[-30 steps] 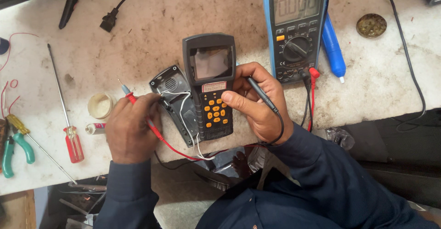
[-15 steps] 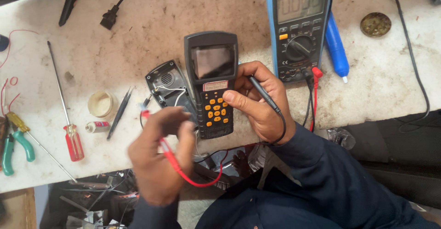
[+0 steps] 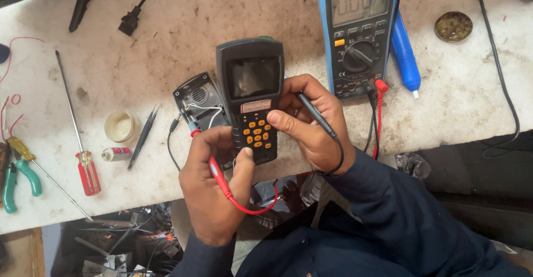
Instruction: The person uses a multimeter to test points on a disassembled handheld device's circuit board. They place the red and black probes on various contacts, observe the multimeter display, and reposition the probes to different locations on the board and device casing.
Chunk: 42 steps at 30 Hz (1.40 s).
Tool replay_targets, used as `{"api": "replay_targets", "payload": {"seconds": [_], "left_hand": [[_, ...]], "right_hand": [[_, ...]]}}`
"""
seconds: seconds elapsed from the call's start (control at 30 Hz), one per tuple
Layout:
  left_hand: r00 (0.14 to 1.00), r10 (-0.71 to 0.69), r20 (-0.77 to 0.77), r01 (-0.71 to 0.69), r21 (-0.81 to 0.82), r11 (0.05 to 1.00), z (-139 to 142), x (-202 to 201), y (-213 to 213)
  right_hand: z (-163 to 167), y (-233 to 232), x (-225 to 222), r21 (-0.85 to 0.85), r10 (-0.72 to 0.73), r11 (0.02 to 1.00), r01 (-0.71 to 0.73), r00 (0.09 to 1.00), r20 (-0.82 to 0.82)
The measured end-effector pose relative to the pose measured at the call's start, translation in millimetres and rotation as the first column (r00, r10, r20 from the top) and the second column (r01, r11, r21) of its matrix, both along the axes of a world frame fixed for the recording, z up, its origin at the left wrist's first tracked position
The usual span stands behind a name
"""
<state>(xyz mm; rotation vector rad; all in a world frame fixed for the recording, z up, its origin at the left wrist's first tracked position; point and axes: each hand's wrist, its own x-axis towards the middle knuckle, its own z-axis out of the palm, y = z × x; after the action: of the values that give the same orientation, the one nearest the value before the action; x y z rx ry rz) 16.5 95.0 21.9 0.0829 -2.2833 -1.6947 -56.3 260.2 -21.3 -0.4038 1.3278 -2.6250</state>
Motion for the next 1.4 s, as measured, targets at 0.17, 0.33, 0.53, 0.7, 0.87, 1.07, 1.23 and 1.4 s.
{"api": "replay_targets", "payload": {"seconds": [0.17, 0.33, 0.53, 0.7, 0.87, 1.07, 1.23, 1.4], "left_hand": [[1.000, 0.008, -0.004, -0.008, -0.042, 0.999, 2.1, 1.3, 0.0], [1.000, 0.017, -0.004, -0.017, -0.023, 1.000, 1.5, 1.0, 2.1], [1.000, 0.024, -0.016, -0.025, -0.040, 0.999, -1.6, 0.6, 0.9], [0.999, 0.020, -0.035, -0.021, -0.030, 0.999, -3.9, 1.6, 0.7], [0.999, 0.041, -0.017, -0.041, -0.005, 0.999, -5.4, 0.9, 1.7], [0.999, 0.036, -0.022, -0.036, -0.016, 0.999, -4.4, 1.8, 0.3], [0.999, 0.041, -0.028, -0.042, -0.021, 0.999, -5.1, 1.9, 1.3], [0.998, 0.053, -0.028, -0.053, -0.019, 0.998, -6.6, 2.0, 1.2]], "right_hand": [[-1.6, 1.3, 1.1, 0.041, -0.006, 0.999, 0.006, 1.000, 0.007], [-2.4, 0.5, 0.9, 0.005, -0.002, 1.000, 0.002, 1.000, -0.012], [-1.2, 1.0, 1.5, 0.033, -0.006, 0.999, 0.006, 1.000, 0.003], [-0.5, 0.7, 1.3, 0.043, -0.007, 0.999, 0.008, 1.000, -0.028], [-0.6, 1.6, 1.6, 0.043, -0.005, 0.999, 0.005, 1.000, -0.013], [-0.8, 0.5, 1.4, 0.049, -0.004, 0.999, 0.006, 0.999, -0.038], [-0.3, 1.2, 2.7, 0.056, -0.004, 0.998, 0.006, 1.000, -0.026], [0.9, 0.6, 2.1, 0.043, 0.001, 0.999, 0.001, 0.999, -0.035]]}}
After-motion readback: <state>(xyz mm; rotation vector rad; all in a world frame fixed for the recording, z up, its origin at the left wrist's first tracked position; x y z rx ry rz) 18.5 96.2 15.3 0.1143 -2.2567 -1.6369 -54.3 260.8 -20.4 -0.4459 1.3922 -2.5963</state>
